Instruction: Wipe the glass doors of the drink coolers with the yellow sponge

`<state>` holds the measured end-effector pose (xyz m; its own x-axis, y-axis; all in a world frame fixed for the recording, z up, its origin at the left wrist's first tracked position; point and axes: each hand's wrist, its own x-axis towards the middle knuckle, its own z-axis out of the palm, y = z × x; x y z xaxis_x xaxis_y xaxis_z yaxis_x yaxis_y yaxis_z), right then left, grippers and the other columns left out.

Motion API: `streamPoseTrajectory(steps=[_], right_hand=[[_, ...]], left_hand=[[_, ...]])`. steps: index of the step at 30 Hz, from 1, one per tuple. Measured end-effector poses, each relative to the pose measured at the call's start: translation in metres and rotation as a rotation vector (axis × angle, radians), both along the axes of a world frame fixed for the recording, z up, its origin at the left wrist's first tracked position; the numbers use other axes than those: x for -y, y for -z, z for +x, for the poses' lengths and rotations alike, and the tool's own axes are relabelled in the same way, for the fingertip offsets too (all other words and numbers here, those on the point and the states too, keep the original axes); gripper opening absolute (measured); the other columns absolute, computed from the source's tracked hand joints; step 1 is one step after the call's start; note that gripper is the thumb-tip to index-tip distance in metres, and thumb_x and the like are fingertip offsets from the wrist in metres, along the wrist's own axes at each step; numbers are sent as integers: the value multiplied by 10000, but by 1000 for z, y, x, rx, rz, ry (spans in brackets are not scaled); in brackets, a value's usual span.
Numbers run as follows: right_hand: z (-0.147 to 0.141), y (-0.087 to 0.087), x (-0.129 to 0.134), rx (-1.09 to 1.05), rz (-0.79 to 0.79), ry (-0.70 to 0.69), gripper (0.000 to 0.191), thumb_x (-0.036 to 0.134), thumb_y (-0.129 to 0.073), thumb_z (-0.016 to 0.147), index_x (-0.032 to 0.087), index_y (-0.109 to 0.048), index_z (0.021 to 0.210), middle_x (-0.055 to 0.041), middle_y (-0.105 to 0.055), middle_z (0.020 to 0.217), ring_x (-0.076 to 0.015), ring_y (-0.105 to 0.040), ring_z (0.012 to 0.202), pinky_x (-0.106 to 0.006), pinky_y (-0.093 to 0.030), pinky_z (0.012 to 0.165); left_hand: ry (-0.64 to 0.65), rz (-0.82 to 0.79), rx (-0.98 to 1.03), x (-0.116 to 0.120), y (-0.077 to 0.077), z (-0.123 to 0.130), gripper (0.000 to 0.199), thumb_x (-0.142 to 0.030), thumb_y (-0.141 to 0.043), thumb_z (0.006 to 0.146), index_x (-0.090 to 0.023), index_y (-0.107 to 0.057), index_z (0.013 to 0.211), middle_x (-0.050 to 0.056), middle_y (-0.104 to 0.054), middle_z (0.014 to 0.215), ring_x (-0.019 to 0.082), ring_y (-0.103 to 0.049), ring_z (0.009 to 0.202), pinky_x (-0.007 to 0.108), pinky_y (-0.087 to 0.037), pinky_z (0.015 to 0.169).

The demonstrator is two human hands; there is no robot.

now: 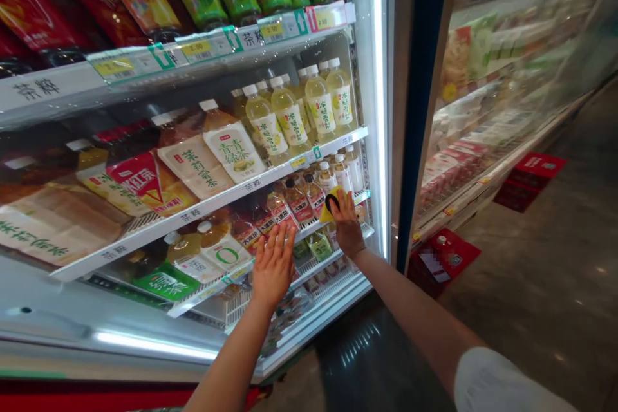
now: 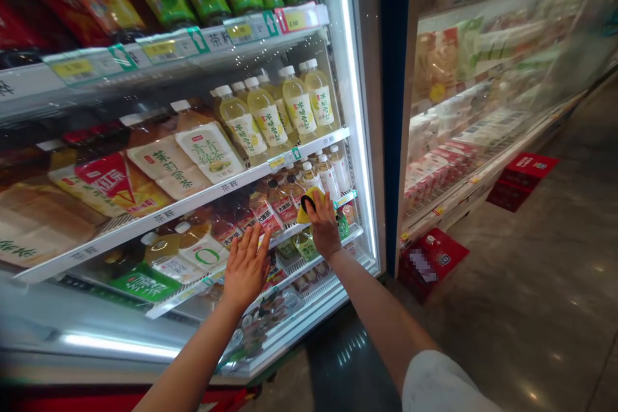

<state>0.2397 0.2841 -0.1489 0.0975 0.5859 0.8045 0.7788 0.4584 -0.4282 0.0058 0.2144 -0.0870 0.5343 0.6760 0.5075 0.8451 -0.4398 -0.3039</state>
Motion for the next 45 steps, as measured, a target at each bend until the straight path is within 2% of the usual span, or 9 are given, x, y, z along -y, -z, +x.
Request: streamPoseTrajectory(steps=[4,11,16,19,24,29,33,40,45], right_hand=[[46,-15,-24,-8,55,41,721,1,-357,920,255,-353,1595,-52,-249,1704,-270,-7,1593,-591,-278,1259],[50,21,-18,-181,9,138,758,-13,-297,914,193,-209,1639,-97,-95,1731,-288,0,1592,-597,-312,1241],[69,-14,-31,-46,60,36,820,-23,-324,881,262,-204,1640,-49,-153,1729,-266,-18,1596,-565,-326,1248],[91,-29,-41,-91,52,126,807,-19,-355,873,273,-273,1621,-53,-195,1719,-270,-99,1598,-560,-336,1240],[75,-5,-26,-148,47,264,684,52,-443,900,235,-428,1559,-132,-315,1657,-305,-343,1499,-548,-381,1190],[76,-14,-26,-26,145,186,574,77,-463,916,287,-592,1435,-85,-497,1549,-273,-481,1390,-497,-432,1149],[121,-26,-45,4,162,177,674,2,-433,852,306,-585,1434,-39,-466,1596,-252,-371,1497,-515,-403,1179],[117,37,-49,100,203,129,661,29,-442,891,255,-495,1510,-80,-375,1651,-287,-186,1582,-556,-424,1165],[131,5,-74,102,316,88,651,-17,-408,880,259,-560,1449,-43,-370,1656,-244,-157,1589,-515,-409,1197]], left_hand=[[-10,30,20,-4,5,6,897,-213,-579,910,-245,-62,1642,68,-141,1694,227,-68,1583,470,-34,1311],[-8,34,49,-3,6,14,901,-231,-574,917,-235,-40,1644,72,-137,1691,229,-72,1581,460,-58,1312],[29,33,43,-10,10,24,881,-232,-537,934,-191,-10,1640,93,-198,1678,223,-110,1576,443,-35,1312],[63,44,45,-17,14,32,861,-247,-534,940,-195,-36,1641,102,-204,1675,239,-160,1572,448,-48,1311],[151,98,56,-30,21,45,829,-156,-490,940,-253,-59,1641,69,-300,1653,219,-272,1545,440,-136,1305],[198,95,27,-43,29,63,831,-93,-470,920,-244,-91,1643,68,-365,1636,221,-347,1517,417,-269,1268],[202,114,49,-57,42,88,814,-74,-457,900,-271,-173,1637,51,-400,1624,213,-373,1509,409,-308,1253],[219,224,33,-71,65,130,792,-93,-451,908,-208,-169,1639,61,-387,1627,200,-324,1532,393,-243,1276],[182,333,18,-78,72,149,746,-144,-460,922,-201,-227,1629,39,-376,1633,188,-292,1545,373,-139,1301]])
